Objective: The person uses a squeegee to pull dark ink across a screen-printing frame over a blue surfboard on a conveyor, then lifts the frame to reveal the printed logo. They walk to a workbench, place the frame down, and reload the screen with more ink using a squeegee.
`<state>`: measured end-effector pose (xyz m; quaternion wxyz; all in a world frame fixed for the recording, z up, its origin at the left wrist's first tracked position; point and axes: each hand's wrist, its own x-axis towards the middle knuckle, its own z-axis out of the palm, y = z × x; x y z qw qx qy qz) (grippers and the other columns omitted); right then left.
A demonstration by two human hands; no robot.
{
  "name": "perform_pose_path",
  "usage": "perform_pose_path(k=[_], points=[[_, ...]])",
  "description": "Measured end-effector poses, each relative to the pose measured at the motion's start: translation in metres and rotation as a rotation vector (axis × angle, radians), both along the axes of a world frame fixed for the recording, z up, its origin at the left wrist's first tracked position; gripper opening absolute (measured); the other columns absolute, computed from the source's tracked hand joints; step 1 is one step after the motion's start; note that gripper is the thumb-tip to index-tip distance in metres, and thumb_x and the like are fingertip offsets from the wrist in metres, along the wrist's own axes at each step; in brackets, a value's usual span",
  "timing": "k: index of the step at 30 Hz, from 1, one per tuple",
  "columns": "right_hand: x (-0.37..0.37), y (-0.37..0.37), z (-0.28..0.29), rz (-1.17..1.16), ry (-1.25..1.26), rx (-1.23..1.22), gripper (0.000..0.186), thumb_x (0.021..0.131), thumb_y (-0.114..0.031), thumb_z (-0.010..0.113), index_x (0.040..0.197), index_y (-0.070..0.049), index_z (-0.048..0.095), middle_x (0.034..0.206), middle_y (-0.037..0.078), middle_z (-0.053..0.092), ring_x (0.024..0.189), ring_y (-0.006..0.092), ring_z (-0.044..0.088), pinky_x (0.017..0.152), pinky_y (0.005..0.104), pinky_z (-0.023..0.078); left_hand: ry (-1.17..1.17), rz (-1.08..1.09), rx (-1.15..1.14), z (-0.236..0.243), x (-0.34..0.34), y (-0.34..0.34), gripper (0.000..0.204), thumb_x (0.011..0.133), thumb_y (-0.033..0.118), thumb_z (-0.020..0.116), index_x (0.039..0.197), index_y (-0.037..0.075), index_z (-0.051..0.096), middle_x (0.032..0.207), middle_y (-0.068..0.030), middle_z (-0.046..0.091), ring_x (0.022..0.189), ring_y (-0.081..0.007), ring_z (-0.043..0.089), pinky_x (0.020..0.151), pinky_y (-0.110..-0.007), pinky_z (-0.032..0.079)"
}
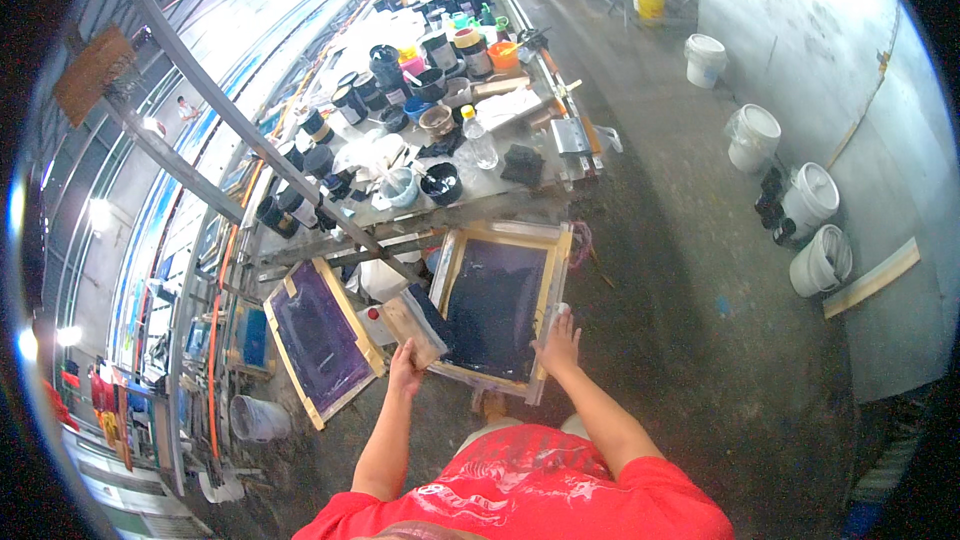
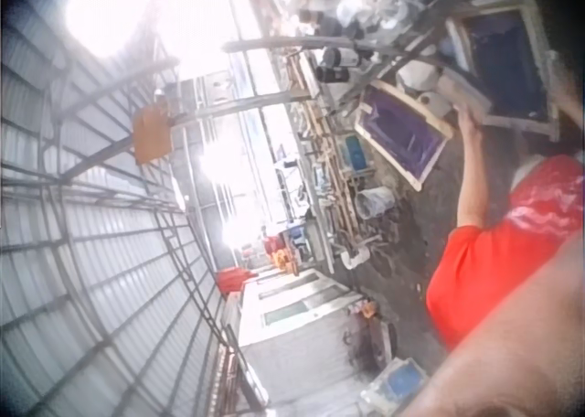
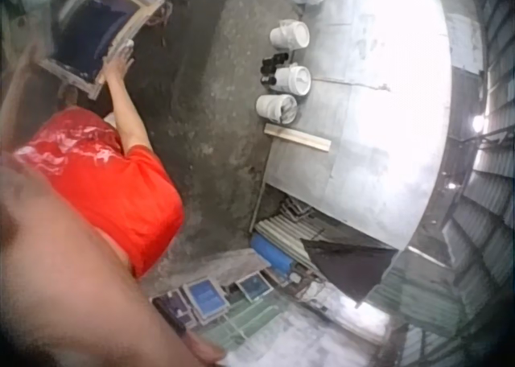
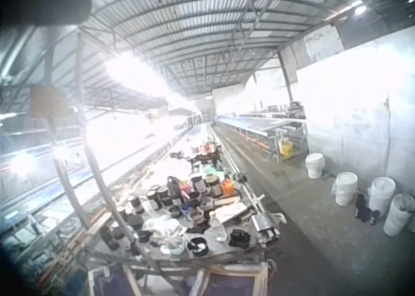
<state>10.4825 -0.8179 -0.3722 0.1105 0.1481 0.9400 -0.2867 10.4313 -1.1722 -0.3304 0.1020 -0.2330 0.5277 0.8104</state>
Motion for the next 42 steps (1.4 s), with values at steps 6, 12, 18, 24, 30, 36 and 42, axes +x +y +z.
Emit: perform_pose_path(k=[6, 12, 18, 24, 30, 36, 42], points=[[0.006, 0.005, -0.001, 0.054, 0.018, 0.058, 0.099, 0.087, -0.04, 0.066, 0.152, 0.008, 0.008, 0.162, 0.023, 0.001, 0.15, 0.0372, 0.004, 0.119, 0.0572, 0.011, 0.141, -0.066, -0.235, 0.02, -0.016, 0.007, 0.037, 0.088, 0.013, 0.071, 0.121, 0.004, 0.059, 0.107, -0.0048, 0.066, 0.096, -0.0174, 0.065, 0.08, -0.033, 0.053], [0.0, 0.01, -0.015, 0.03, 0.068, 0.082, 0.1, 0.086, -0.044, 0.065, 0.152, 0.006, 0.011, 0.162, 0.021, 0.001, 0.151, 0.0351, 0.005, 0.118, 0.0599, 0.011, 0.314, -0.2, -0.56, 0.047, -0.061, 0.006, 0.03, 0.085, 0.009, 0.07, 0.113, 0.0, 0.064, 0.098, -0.0044, 0.069, 0.082, -0.0134, 0.064, 0.073, -0.029, 0.052], [0.001, 0.01, -0.031, -0.141, 0.202, -0.08, 0.087, 0.087, -0.034, 0.066, 0.152, 0.001, 0.02, 0.162, 0.017, 0.009, 0.149, 0.0336, 0.016, 0.114, 0.062, 0.022, 0.587, -0.273, -0.972, 0.038, -0.096, 0.011, 0.028, 0.082, 0.015, 0.067, 0.105, -0.001, 0.067, 0.08, -0.0112, 0.069, 0.069, -0.0166, 0.064, 0.063, -0.033, 0.05], [-0.003, -0.006, -0.022, -0.267, 0.166, -0.142, 0.094, 0.085, -0.034, 0.069, 0.151, 0.006, 0.016, 0.161, 0.025, 0.006, 0.148, 0.0395, 0.016, 0.114, 0.0601, 0.024, 0.537, -0.427, -1.334, 0.023, -0.117, 0.043, 0.033, 0.077, 0.024, 0.068, 0.106, 0.008, 0.068, 0.08, -0.0174, 0.069, 0.079, -0.0353, 0.069, 0.071, -0.044, 0.053], [-0.006, -0.005, -0.015, -0.265, 0.159, -0.196, 0.101, 0.083, -0.034, 0.072, 0.151, 0.008, 0.011, 0.16, 0.027, 0.001, 0.149, 0.0392, 0.01, 0.115, 0.0611, 0.02, 0.476, -0.456, -1.45, 0.002, -0.133, 0.074, 0.037, 0.079, 0.024, 0.067, 0.111, 0.007, 0.066, 0.086, -0.0169, 0.071, 0.081, -0.0371, 0.069, 0.074, -0.046, 0.054], [-0.006, -0.004, -0.019, -0.257, 0.151, -0.13, 0.103, 0.082, -0.035, 0.073, 0.153, 0.004, 0.009, 0.16, 0.027, 0.005, 0.148, 0.0389, 0.013, 0.117, 0.049, 0.024, 0.378, -0.518, -1.622, -0.021, -0.141, 0.09, 0.034, 0.081, 0.029, 0.067, 0.106, 0.007, 0.064, 0.085, -0.0236, 0.068, 0.081, -0.0425, 0.068, 0.075, -0.051, 0.054], [-0.033, -0.015, -0.008, -0.217, 0.374, -0.36, 0.102, 0.075, -0.023, 0.081, 0.15, 0.004, 0.018, 0.154, 0.026, 0.027, 0.144, 0.0399, 0.027, 0.118, 0.047, 0.022, 0.156, -0.447, -1.563, 0.001, -0.177, 0.113, 0.022, 0.077, 0.027, 0.071, 0.082, 0.006, 0.073, 0.083, -0.0192, 0.07, 0.083, -0.0352, 0.07, 0.075, -0.046, 0.055]])
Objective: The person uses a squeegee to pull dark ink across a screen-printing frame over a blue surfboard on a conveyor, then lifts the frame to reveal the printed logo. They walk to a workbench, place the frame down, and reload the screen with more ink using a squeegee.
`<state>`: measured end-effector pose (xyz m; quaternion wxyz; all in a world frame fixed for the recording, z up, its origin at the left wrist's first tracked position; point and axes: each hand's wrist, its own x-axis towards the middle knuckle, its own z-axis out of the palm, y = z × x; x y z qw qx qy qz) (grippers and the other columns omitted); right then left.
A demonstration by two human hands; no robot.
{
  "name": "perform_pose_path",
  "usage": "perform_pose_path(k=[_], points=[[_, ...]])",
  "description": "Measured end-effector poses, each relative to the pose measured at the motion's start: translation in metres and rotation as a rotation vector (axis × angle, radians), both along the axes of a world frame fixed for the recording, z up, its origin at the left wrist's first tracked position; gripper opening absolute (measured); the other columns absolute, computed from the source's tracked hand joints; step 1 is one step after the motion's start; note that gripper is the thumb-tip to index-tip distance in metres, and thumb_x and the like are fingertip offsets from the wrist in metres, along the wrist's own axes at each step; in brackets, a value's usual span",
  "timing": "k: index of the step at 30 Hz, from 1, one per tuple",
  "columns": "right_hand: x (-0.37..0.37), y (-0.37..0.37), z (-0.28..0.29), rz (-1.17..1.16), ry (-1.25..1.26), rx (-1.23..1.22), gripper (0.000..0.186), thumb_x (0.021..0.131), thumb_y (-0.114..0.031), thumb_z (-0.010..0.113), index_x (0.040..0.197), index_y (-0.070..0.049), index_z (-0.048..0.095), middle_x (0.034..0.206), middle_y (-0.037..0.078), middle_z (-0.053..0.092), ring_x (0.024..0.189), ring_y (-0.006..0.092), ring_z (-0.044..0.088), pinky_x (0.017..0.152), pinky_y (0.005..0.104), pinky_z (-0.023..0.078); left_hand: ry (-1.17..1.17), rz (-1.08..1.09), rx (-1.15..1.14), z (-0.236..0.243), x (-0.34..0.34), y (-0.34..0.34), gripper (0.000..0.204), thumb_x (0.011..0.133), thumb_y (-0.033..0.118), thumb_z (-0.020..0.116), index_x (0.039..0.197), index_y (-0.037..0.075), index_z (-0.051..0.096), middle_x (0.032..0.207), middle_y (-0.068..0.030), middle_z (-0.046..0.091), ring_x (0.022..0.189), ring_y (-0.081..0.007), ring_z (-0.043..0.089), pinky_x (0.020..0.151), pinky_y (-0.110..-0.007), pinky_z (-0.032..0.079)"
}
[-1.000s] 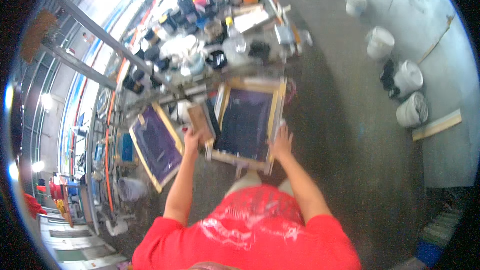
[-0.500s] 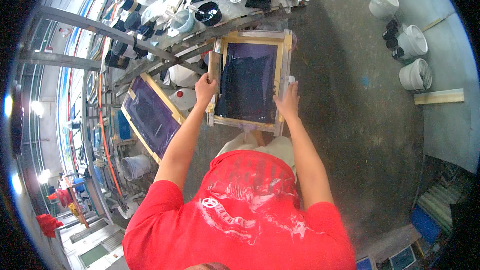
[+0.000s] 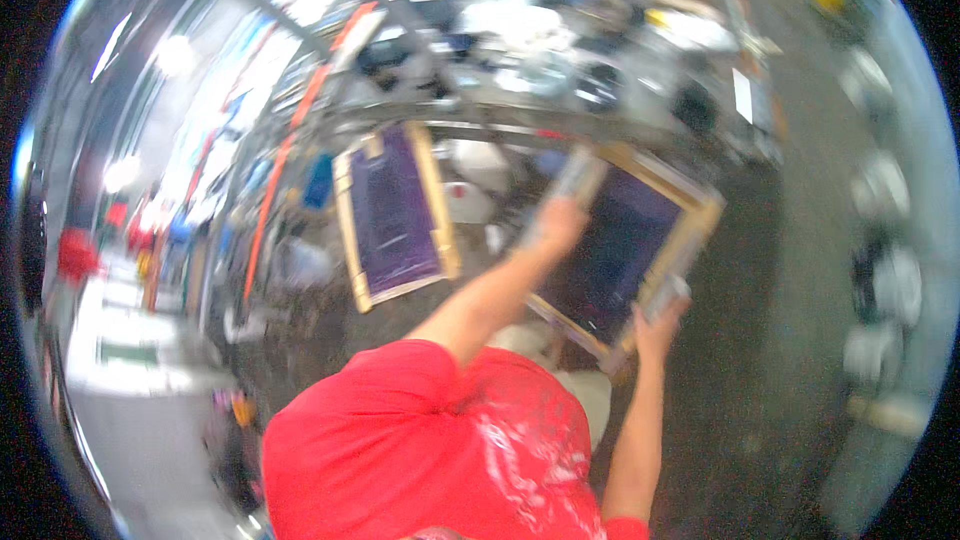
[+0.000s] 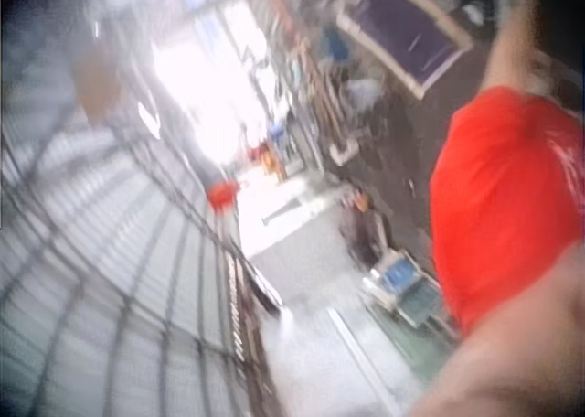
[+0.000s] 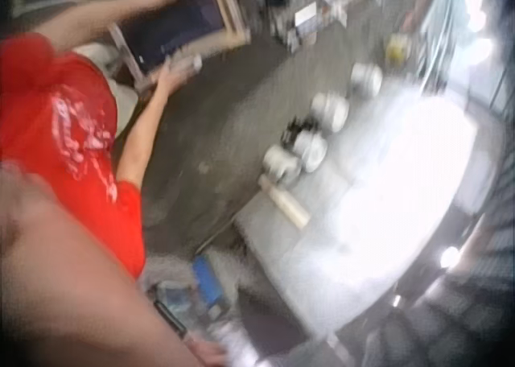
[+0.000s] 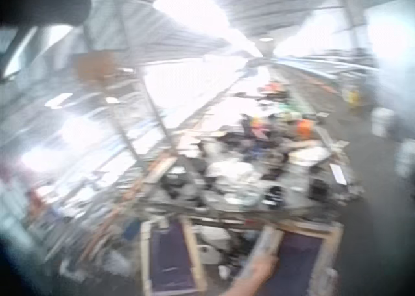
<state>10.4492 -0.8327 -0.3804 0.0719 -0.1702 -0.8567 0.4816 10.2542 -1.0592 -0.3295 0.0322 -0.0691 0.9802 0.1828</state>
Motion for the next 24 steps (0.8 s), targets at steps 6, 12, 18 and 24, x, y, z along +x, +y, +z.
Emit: perform_pose_path(k=[6, 12, 18, 24], points=[[0.019, 0.016, -0.013, 0.05, -0.215, 0.15, 0.105, 0.087, -0.04, 0.071, 0.154, 0.004, 0.002, 0.161, 0.025, -0.005, 0.151, 0.0344, -0.002, 0.121, 0.0425, 0.008, 0.076, -0.026, 0.11, -0.011, -0.014, 0.03, 0.015, 0.072, 0.01, 0.07, 0.085, 0.005, 0.071, 0.084, -0.019, 0.07, 0.085, -0.0368, 0.069, 0.075, -0.047, 0.056], [0.013, 0.026, -0.031, 0.098, -0.216, 0.11, 0.099, 0.092, -0.042, 0.065, 0.154, 0.002, 0.002, 0.161, 0.025, -0.005, 0.15, 0.035, -0.003, 0.121, 0.0415, 0.007, 0.154, -0.166, 0.1, -0.031, -0.012, 0.032, 0.017, 0.071, 0.011, 0.066, 0.087, 0.008, 0.069, 0.082, -0.0181, 0.068, 0.085, -0.0376, 0.067, 0.072, -0.049, 0.054], [0.008, 0.021, -0.027, 0.088, -0.108, 0.067, 0.096, 0.093, -0.039, 0.063, 0.155, -0.003, -0.001, 0.161, 0.025, -0.005, 0.15, 0.039, -0.002, 0.12, 0.0518, 0.009, 0.086, -0.389, 0.047, -0.023, -0.016, 0.066, 0.014, 0.077, 0.013, 0.064, 0.089, 0.012, 0.071, 0.088, -0.0139, 0.07, 0.09, -0.0329, 0.066, 0.074, -0.046, 0.056], [0.007, 0.01, -0.027, 0.072, -0.213, 0.037, 0.091, 0.094, -0.032, 0.061, 0.156, -0.005, 0.0, 0.163, 0.019, -0.007, 0.15, 0.0369, 0.001, 0.117, 0.0588, 0.01, 0.011, -0.605, -0.013, -0.001, -0.018, 0.082, 0.036, 0.079, 0.012, 0.062, 0.111, 0.024, 0.073, 0.093, -0.0115, 0.07, 0.094, -0.0309, 0.065, 0.078, -0.045, 0.055]])
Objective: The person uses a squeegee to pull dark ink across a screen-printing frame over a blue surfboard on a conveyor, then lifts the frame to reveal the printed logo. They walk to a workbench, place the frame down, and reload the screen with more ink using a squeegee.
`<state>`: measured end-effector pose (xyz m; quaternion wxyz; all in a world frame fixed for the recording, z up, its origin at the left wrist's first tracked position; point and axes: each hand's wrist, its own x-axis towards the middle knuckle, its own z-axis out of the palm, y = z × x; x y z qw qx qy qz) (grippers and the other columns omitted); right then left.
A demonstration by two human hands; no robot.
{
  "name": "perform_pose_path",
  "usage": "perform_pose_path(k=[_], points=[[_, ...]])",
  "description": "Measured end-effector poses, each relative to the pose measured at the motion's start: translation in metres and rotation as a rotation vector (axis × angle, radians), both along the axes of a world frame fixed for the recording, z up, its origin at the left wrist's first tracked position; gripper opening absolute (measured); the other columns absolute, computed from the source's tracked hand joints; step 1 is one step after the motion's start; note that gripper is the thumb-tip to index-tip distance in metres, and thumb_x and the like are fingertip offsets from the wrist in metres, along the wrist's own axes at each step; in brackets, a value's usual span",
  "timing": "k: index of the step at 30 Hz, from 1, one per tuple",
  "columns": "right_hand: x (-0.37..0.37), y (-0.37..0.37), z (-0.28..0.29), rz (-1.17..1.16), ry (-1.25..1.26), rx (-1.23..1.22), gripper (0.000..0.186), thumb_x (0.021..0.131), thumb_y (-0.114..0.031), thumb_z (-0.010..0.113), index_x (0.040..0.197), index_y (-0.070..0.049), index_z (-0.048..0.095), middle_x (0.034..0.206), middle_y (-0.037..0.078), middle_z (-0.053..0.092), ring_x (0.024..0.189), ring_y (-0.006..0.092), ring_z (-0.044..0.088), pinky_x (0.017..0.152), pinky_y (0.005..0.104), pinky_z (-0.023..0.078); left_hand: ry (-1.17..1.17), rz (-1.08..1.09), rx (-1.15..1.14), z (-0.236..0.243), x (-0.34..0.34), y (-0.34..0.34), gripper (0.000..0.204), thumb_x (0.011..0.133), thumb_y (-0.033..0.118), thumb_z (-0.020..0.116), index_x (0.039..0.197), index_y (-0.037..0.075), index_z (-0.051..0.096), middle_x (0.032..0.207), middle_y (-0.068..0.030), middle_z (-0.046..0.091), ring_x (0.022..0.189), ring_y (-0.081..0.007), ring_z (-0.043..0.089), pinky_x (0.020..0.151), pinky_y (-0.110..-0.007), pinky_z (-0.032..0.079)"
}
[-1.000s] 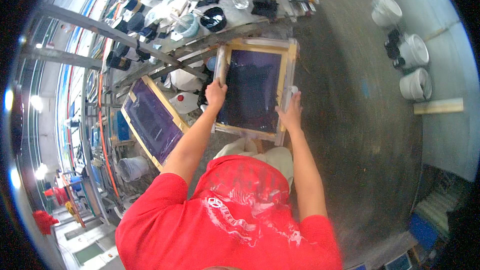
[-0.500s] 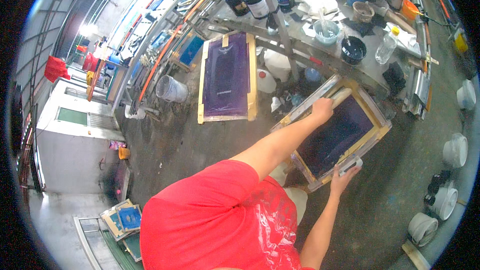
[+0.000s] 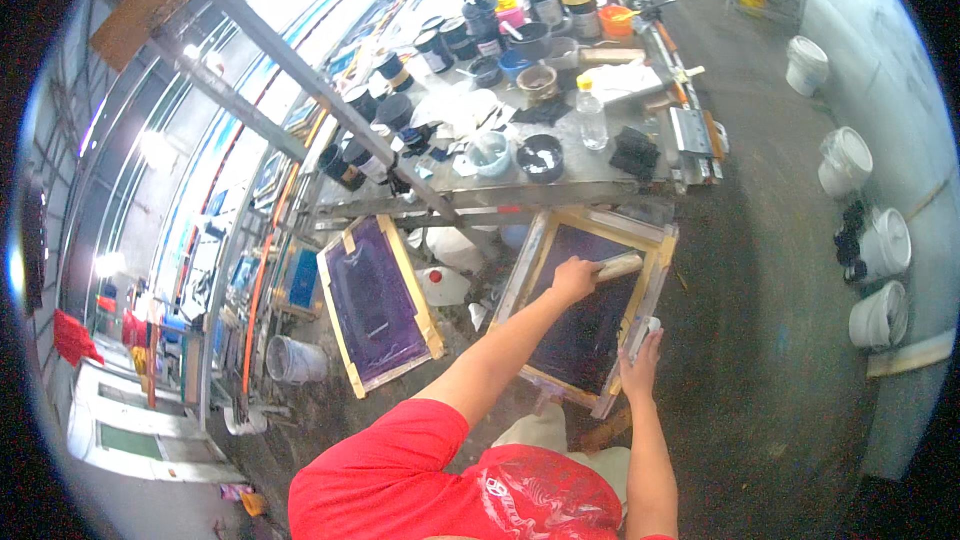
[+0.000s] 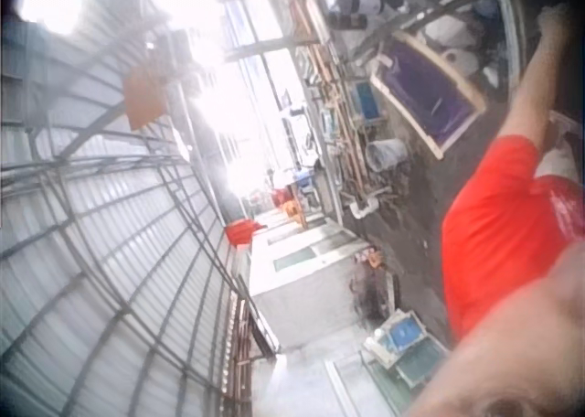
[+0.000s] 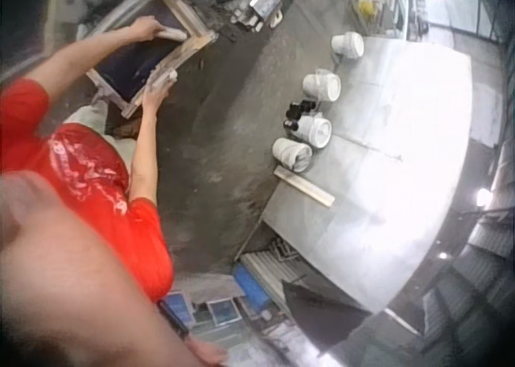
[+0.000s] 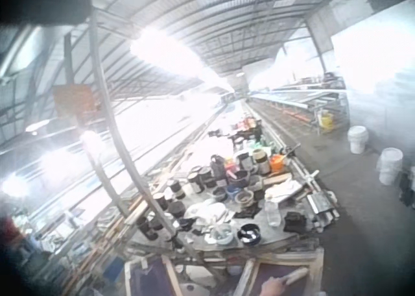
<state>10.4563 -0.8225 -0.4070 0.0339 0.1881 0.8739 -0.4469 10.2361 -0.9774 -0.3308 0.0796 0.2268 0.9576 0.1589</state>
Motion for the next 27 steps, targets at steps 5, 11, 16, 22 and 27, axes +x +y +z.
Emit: perform_pose_path(k=[5, 11, 16, 22, 27], points=[[-0.002, 0.004, -0.005, 0.008, 0.016, -0.008, 0.079, 0.1, -0.036, 0.048, 0.157, -0.008, 0.0, 0.163, 0.015, -0.007, 0.15, 0.0354, 0.003, 0.116, 0.0609, 0.013, -0.022, -0.235, -0.111, 0.009, 0.008, -0.003, 0.043, 0.079, 0.01, 0.063, 0.117, 0.027, 0.072, 0.095, -0.0099, 0.07, 0.096, -0.0292, 0.063, 0.081, -0.043, 0.052], [-0.003, 0.008, -0.011, 0.008, -0.062, -0.002, 0.072, 0.102, -0.035, 0.041, 0.156, -0.006, 0.003, 0.164, 0.014, -0.007, 0.15, 0.0357, 0.007, 0.114, 0.064, 0.018, -0.043, -0.359, -0.195, 0.004, 0.057, -0.038, 0.042, 0.083, 0.011, 0.063, 0.12, 0.03, 0.069, 0.097, -0.0087, 0.068, 0.098, -0.0269, 0.062, 0.083, -0.041, 0.05], [-0.005, 0.007, -0.006, 0.012, -0.026, 0.008, 0.071, 0.101, -0.031, 0.043, 0.155, -0.003, 0.007, 0.163, 0.016, -0.002, 0.15, 0.0362, 0.009, 0.115, 0.0626, 0.017, -0.083, -0.399, -0.209, -0.01, 0.115, -0.079, 0.047, 0.08, 0.014, 0.065, 0.124, 0.03, 0.066, 0.099, -0.0103, 0.065, 0.102, -0.0313, 0.06, 0.081, -0.044, 0.051], [-0.003, 0.006, 0.003, 0.014, -0.053, 0.03, 0.074, 0.1, -0.035, 0.045, 0.155, -0.001, 0.01, 0.163, 0.017, 0.002, 0.15, 0.0353, 0.009, 0.114, 0.0646, 0.017, 0.031, -0.496, -0.197, -0.021, 0.174, -0.117, 0.049, 0.081, 0.019, 0.067, 0.129, 0.03, 0.062, 0.121, 0.0006, 0.066, 0.107, -0.0247, 0.059, 0.084, -0.042, 0.048], [-0.006, 0.012, 0.002, 0.048, -0.06, 0.063, 0.078, 0.099, -0.043, 0.045, 0.156, -0.007, 0.006, 0.164, 0.014, 0.0, 0.151, 0.0326, 0.005, 0.113, 0.0668, 0.016, 0.181, -0.399, -0.248, -0.016, 0.192, -0.121, 0.042, 0.081, 0.017, 0.065, 0.12, 0.034, 0.064, 0.104, -0.0004, 0.069, 0.1, -0.0221, 0.063, 0.08, -0.044, 0.046]])
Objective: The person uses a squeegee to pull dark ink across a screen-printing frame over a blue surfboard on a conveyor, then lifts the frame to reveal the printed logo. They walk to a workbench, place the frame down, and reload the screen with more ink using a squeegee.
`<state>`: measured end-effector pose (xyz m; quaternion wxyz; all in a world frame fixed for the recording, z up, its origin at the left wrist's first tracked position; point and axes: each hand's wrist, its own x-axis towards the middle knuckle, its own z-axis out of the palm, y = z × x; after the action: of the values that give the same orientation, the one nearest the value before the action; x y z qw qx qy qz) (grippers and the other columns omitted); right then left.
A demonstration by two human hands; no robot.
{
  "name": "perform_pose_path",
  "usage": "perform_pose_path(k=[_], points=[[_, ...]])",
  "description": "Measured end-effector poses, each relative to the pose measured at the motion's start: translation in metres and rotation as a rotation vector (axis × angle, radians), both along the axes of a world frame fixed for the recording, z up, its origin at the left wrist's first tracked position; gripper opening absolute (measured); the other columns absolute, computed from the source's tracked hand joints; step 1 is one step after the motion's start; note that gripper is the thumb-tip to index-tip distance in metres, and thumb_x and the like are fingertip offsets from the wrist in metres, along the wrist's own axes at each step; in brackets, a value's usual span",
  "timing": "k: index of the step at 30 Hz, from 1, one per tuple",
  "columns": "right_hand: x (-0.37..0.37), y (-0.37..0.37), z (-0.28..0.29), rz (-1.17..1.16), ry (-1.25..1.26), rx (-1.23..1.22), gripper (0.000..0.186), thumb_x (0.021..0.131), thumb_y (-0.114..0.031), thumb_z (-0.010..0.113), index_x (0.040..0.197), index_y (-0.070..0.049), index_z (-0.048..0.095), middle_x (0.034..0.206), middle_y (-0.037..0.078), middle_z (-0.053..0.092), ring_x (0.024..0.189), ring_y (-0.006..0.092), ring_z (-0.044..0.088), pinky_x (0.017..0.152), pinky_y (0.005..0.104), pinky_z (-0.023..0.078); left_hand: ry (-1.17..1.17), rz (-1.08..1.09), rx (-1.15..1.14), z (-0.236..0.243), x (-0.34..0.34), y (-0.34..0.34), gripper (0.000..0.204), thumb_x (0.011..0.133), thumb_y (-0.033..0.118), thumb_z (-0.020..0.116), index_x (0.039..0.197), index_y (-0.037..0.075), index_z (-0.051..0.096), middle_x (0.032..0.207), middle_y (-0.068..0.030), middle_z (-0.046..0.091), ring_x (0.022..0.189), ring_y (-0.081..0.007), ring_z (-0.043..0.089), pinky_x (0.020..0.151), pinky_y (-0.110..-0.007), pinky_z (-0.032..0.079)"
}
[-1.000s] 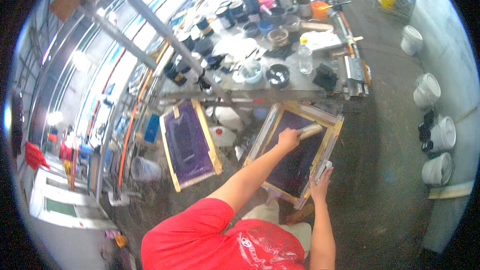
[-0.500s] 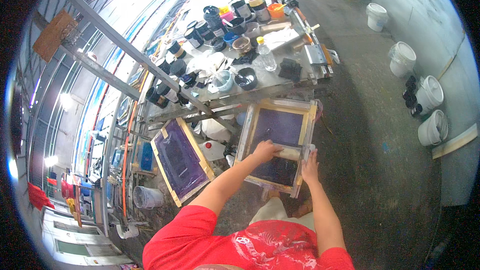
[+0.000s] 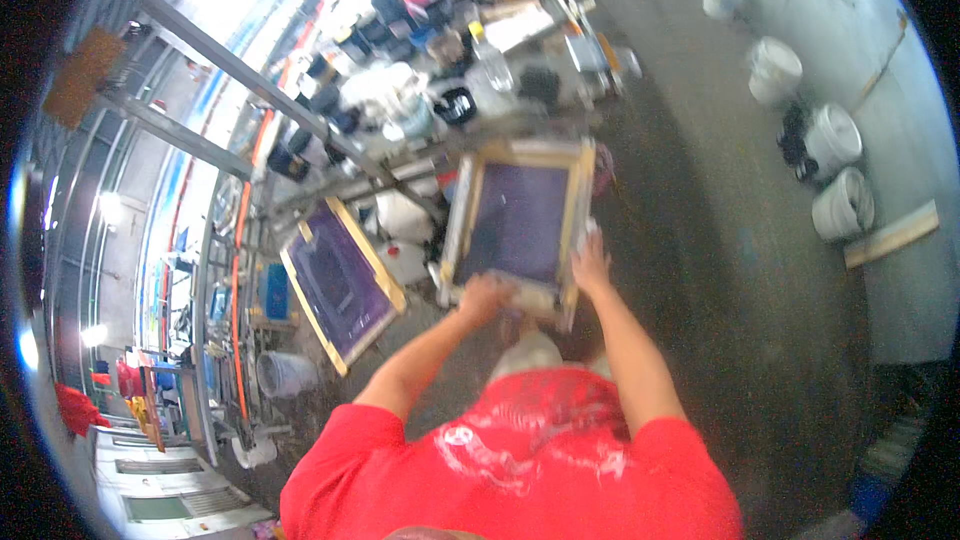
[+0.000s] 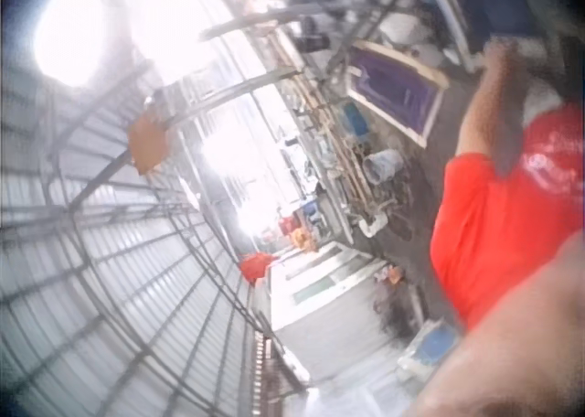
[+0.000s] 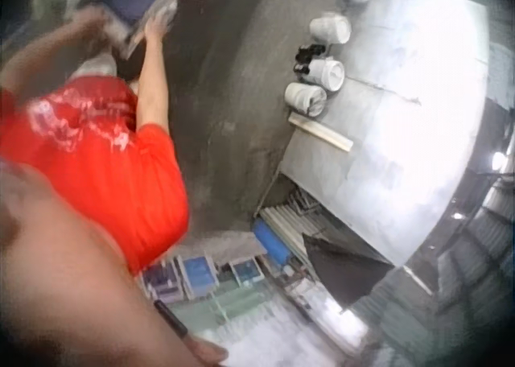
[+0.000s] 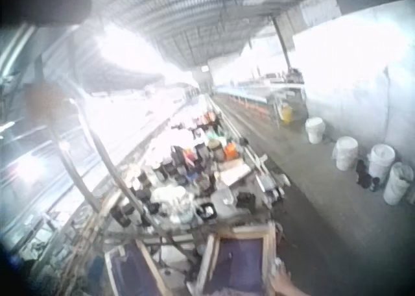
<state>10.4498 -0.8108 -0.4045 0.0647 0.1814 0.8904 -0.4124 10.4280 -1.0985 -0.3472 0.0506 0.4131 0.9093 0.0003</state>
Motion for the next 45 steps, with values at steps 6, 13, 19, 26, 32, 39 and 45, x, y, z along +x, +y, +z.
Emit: perform_pose_path(k=[6, 13, 19, 26, 32, 39, 45], points=[[0.0, 0.011, 0.005, 0.051, -0.108, 0.082, 0.08, 0.1, -0.049, 0.041, 0.155, -0.002, 0.007, 0.164, 0.015, 0.001, 0.151, 0.0335, 0.007, 0.114, 0.0648, 0.017, -0.018, 0.064, 0.166, 0.006, 0.008, -0.018, 0.045, 0.079, 0.011, 0.064, 0.121, 0.025, 0.066, 0.131, 0.005, 0.063, 0.119, -0.0173, 0.06, 0.08, -0.039, 0.043], [0.002, 0.002, 0.017, 0.046, -0.104, 0.125, 0.077, 0.098, -0.041, 0.046, 0.155, -0.003, 0.009, 0.163, 0.016, 0.002, 0.15, 0.0352, 0.01, 0.115, 0.0644, 0.016, 0.154, 0.045, 0.175, -0.009, 0.053, -0.05, 0.049, 0.08, 0.011, 0.064, 0.127, 0.026, 0.063, 0.132, 0.006, 0.062, 0.121, -0.02, 0.06, 0.082, -0.036, 0.046], [0.001, -0.001, 0.014, 0.031, -0.126, 0.163, 0.078, 0.1, -0.043, 0.044, 0.155, -0.003, 0.006, 0.164, 0.015, -0.001, 0.15, 0.0338, 0.008, 0.114, 0.0645, 0.019, 0.123, 0.033, 0.138, -0.009, 0.067, -0.067, 0.048, 0.081, 0.008, 0.063, 0.125, 0.027, 0.064, 0.131, 0.0056, 0.063, 0.12, -0.0195, 0.061, 0.08, -0.036, 0.048], [-0.003, -0.003, 0.017, -0.004, -0.169, 0.163, 0.076, 0.1, -0.042, 0.045, 0.155, -0.003, 0.011, 0.164, 0.016, 0.001, 0.15, 0.0355, 0.009, 0.113, 0.0656, 0.02, -0.072, 0.009, 0.121, 0.02, 0.026, -0.08, 0.05, 0.08, 0.006, 0.062, 0.127, 0.024, 0.063, 0.131, 0.003, 0.063, 0.122, -0.0235, 0.059, 0.091, -0.039, 0.047], [-0.004, -0.006, 0.026, -0.049, -0.231, 0.11, 0.079, 0.1, -0.04, 0.045, 0.156, -0.003, 0.004, 0.164, 0.015, -0.003, 0.151, 0.0345, 0.006, 0.115, 0.064, 0.015, 0.121, 0.016, 0.333, 0.011, -0.116, -0.019, 0.042, 0.084, 0.008, 0.064, 0.123, 0.021, 0.065, 0.129, 0.0012, 0.064, 0.12, -0.027, 0.06, 0.104, -0.045, 0.043], [-0.003, -0.008, 0.024, -0.05, -0.239, 0.143, 0.079, 0.1, -0.037, 0.046, 0.156, -0.005, 0.0, 0.164, 0.015, -0.004, 0.15, 0.0347, 0.007, 0.113, 0.0656, 0.017, 0.014, 0.077, 0.36, 0.014, -0.235, 0.039, 0.03, 0.082, 0.008, 0.064, 0.109, 0.02, 0.073, 0.105, -0.0073, 0.072, 0.094, -0.0287, 0.068, 0.079, -0.042, 0.055], [0.0, -0.017, 0.022, -0.124, -0.148, 0.137, 0.076, 0.099, -0.037, 0.045, 0.155, -0.003, 0.008, 0.164, 0.016, 0.0, 0.15, 0.036, 0.011, 0.115, 0.0639, 0.017, -0.088, 0.182, 0.183, 0.021, -0.238, 0.039, 0.042, 0.08, 0.013, 0.065, 0.119, 0.028, 0.068, 0.103, -0.0105, 0.071, 0.092, -0.0342, 0.068, 0.076, -0.046, 0.054]])
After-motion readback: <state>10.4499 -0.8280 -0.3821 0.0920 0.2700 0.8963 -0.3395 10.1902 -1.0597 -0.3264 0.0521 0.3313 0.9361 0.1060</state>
